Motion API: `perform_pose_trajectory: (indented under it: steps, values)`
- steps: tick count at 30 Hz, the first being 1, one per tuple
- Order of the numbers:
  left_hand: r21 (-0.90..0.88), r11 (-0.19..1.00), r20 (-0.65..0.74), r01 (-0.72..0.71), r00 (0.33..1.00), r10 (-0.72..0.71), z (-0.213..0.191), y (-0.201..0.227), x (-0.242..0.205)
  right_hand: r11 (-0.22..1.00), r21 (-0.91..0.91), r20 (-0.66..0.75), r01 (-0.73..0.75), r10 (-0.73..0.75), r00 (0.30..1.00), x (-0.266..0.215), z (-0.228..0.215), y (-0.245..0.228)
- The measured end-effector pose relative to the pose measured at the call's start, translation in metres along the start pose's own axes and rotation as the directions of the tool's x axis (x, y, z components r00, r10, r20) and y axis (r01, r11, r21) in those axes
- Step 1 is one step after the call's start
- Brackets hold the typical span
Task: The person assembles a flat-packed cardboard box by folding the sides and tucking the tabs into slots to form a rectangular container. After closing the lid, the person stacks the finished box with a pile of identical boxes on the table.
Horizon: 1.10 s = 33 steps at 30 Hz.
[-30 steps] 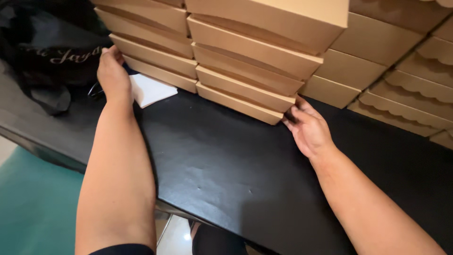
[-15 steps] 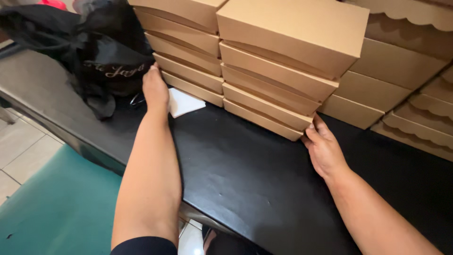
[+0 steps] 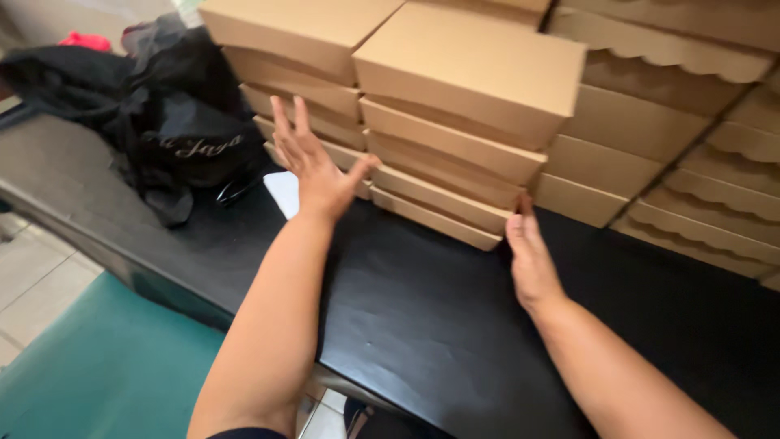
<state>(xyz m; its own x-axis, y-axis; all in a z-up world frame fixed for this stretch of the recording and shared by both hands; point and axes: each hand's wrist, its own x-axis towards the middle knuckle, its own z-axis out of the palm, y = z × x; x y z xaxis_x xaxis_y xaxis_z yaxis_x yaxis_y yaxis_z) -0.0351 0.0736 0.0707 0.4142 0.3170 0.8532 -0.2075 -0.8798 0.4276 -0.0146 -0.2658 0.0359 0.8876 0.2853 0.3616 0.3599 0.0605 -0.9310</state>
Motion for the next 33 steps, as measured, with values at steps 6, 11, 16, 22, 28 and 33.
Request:
perform_pose_trajectory:
  steps: [6, 11, 16, 22, 28, 33]
  values:
    - [0.035, 0.903, 0.116, -0.429, 0.899, 0.423, 0.025, 0.078, -0.02, 0.999, -0.035, -0.041, 0.025, -0.027, 0.999, -0.001, -0.003, 0.012]
    - [0.053, 0.913, 0.338, -0.404, 0.868, 0.365, 0.047, 0.097, -0.036, 0.996, 0.077, -0.022, -0.037, 0.039, 0.999, 0.001, -0.004, 0.023]
    - [0.065, 0.871, 0.291, -0.486, 0.844, 0.45, 0.043, 0.086, -0.039, 0.991, -0.097, -0.103, -0.087, 0.077, 0.992, 0.001, -0.013, 0.025]
    - [-0.085, 0.995, 0.211, -0.049, 0.975, 0.066, 0.058, 0.105, -0.07, 0.99, -0.141, -0.096, -0.019, 0.005, 0.995, 0.001, -0.01, 0.022]
    - [-0.12, 0.963, 0.253, 0.241, 0.945, -0.205, 0.08, 0.124, -0.067, 0.994, -0.104, -0.071, 0.023, -0.03, 0.997, 0.004, -0.01, 0.029]
    - [-0.138, 0.962, 0.194, 0.236, 0.959, -0.207, 0.085, 0.138, -0.066, 0.997, -0.078, -0.06, 0.018, -0.023, 0.998, 0.002, -0.01, 0.026]
